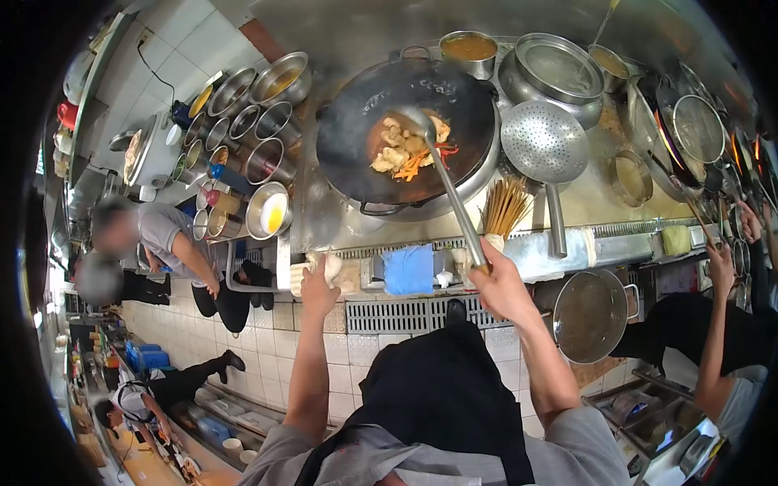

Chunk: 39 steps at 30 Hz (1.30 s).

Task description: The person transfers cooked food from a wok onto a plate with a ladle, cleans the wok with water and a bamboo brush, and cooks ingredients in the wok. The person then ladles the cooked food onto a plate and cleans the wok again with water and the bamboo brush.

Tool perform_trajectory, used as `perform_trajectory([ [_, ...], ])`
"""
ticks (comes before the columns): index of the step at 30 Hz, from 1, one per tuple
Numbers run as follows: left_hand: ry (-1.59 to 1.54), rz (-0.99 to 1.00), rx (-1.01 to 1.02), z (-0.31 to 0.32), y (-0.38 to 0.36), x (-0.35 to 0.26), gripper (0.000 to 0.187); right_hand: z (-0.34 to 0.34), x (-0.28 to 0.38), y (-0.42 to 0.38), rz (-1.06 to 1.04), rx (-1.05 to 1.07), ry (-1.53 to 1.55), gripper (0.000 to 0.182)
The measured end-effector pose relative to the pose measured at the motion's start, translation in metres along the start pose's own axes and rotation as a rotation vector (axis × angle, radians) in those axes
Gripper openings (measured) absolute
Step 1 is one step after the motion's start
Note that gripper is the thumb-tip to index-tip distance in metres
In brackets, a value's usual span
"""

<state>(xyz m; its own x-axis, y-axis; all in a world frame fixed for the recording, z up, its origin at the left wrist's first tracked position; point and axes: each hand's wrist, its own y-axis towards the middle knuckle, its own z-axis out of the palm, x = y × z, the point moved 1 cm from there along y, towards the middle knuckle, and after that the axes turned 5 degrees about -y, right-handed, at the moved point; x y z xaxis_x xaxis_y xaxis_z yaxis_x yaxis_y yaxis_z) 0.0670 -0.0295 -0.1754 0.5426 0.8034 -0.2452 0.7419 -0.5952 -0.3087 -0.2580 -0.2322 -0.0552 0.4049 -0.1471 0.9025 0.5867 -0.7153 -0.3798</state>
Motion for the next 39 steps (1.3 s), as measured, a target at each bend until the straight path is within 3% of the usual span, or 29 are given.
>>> perform_trajectory([
  [6,-0.026,0.146,0.026,-0.010,0.030,0.014,0.076,-0.020,0.011,-0.056,-0.037,0.017,-0.227,0.058],
  [7,-0.062,0.170,0.033,-0.010,0.036,0.018,0.073,-0.020,0.019,-0.060,0.030,0.048,-0.197,0.057],
  [10,-0.656,0.132,0.002,-0.001,0.052,0.047,0.065,-0.015,0.027,-0.062,0.154,0.113,-0.088,0.056],
  [11,-1.108,0.034,0.121,0.009,0.058,0.054,0.056,-0.011,0.018,-0.049,0.134,0.122,-0.045,0.056],
  [14,-1.662,-0.106,0.431,0.001,0.036,0.014,0.050,0.011,0.008,-0.019,0.062,0.024,-0.035,0.057],
  [15,-1.719,-0.109,0.487,0.009,0.039,0.004,0.050,0.018,0.007,-0.013,0.033,-0.016,-0.026,0.057],
  [20,-1.819,-0.001,0.646,-0.001,0.053,-0.074,0.052,0.041,0.003,0.001,-0.019,-0.234,0.044,0.059],
  [23,-1.800,-0.023,0.785,0.006,0.076,-0.098,0.057,0.056,-0.025,0.013,-0.050,-0.316,-0.107,0.058],
  [24,-1.771,-0.004,0.836,0.004,0.078,-0.107,0.057,0.056,-0.021,0.005,-0.006,-0.264,-0.046,0.058],
  [26,-1.817,-0.163,0.736,0.005,0.082,-0.128,0.053,0.051,-0.004,-0.023,0.079,-0.157,0.075,0.058],
  [28,-1.858,-0.284,0.654,0.004,0.089,-0.138,0.050,0.050,0.005,-0.052,0.095,-0.157,-0.003,0.060],
  [29,-1.929,-0.412,0.708,0.004,0.095,-0.143,0.033,0.049,0.006,-0.069,0.114,-0.173,-0.066,0.061],
  [33,-2.001,-0.383,0.724,0.024,0.105,-0.142,0.008,0.027,0.043,-0.117,0.202,-0.101,-0.244,0.062],
  [37,-2.005,-0.386,0.670,-0.016,0.032,-0.141,0.003,0.007,0.065,-0.136,0.201,0.047,-0.381,0.062],
  [39,-2.006,-0.380,0.666,-0.009,0.034,-0.142,0.003,0.010,0.053,-0.121,0.054,0.024,-0.476,0.061],
])
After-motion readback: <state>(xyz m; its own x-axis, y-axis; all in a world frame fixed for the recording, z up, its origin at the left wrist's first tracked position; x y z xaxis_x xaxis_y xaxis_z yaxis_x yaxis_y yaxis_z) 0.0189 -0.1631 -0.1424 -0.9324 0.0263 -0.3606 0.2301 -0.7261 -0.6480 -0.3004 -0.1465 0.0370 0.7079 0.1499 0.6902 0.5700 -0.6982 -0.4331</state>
